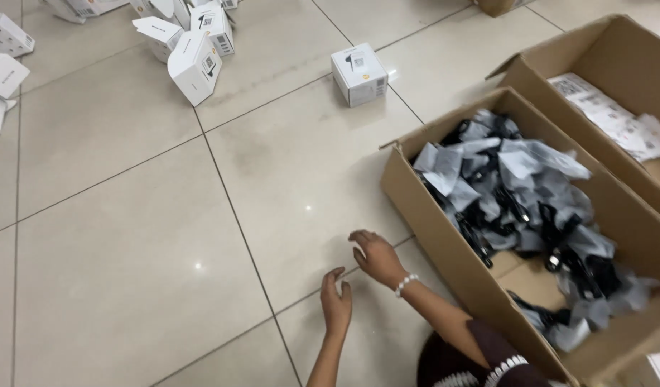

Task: The person packages smart cameras and cables into product boxes.

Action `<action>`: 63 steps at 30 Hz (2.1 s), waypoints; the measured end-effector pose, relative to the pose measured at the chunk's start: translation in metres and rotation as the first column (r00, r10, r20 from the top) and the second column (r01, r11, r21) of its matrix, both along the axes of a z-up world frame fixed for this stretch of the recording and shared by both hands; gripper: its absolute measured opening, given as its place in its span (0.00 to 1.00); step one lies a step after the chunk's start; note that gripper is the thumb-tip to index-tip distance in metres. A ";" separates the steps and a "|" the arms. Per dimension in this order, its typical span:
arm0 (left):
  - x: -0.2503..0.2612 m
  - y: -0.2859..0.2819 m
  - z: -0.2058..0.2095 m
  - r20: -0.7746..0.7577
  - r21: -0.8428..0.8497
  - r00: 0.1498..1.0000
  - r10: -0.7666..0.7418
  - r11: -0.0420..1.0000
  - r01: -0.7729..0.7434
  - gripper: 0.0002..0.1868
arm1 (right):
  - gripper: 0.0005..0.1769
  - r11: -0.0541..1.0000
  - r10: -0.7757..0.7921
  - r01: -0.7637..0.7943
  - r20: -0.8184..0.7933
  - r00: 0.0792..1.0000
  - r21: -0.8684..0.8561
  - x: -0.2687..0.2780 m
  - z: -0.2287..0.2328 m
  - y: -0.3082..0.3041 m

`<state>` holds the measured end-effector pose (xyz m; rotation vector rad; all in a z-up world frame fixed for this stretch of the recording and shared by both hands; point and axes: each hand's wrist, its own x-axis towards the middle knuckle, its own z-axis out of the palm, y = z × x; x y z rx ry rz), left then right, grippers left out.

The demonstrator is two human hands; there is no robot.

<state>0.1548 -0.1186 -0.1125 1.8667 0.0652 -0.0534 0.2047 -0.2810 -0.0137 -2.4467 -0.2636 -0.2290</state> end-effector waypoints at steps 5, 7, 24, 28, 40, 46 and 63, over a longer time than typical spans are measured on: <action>0.155 0.023 0.005 0.133 0.496 0.991 -0.003 0.866 -0.064 0.23 | 0.29 0.953 -0.110 0.132 0.091 0.990 -0.273 0.270 -0.029 -0.043; 0.187 0.025 -0.005 0.222 0.632 0.975 -0.032 0.766 -0.119 0.27 | 0.34 0.904 -0.137 0.184 0.145 0.980 -0.385 0.358 -0.040 -0.073; 0.192 0.049 -0.037 0.065 0.076 0.998 -0.014 0.997 0.009 0.49 | 0.55 0.877 -0.300 0.244 -0.073 0.951 -0.414 0.282 -0.027 -0.016; 0.183 0.096 -0.071 -0.396 -0.468 0.810 0.433 0.664 -0.584 0.52 | 0.50 0.926 -0.174 -0.004 -0.436 0.883 -0.378 0.069 0.026 0.018; -0.144 0.143 0.019 -0.085 0.115 0.980 0.182 0.978 -0.172 0.47 | 0.35 0.637 -0.369 0.621 -0.527 0.766 0.457 -0.216 -0.068 0.003; -0.172 0.104 -0.031 -0.379 -0.248 0.924 0.056 0.956 -0.159 0.34 | 0.46 0.741 0.130 0.432 -0.741 0.659 0.514 -0.247 -0.045 0.020; -0.151 0.030 0.075 -0.453 -0.544 0.823 0.344 0.624 -0.561 0.56 | 0.53 0.253 0.567 0.636 -0.645 0.513 0.729 -0.225 -0.064 0.016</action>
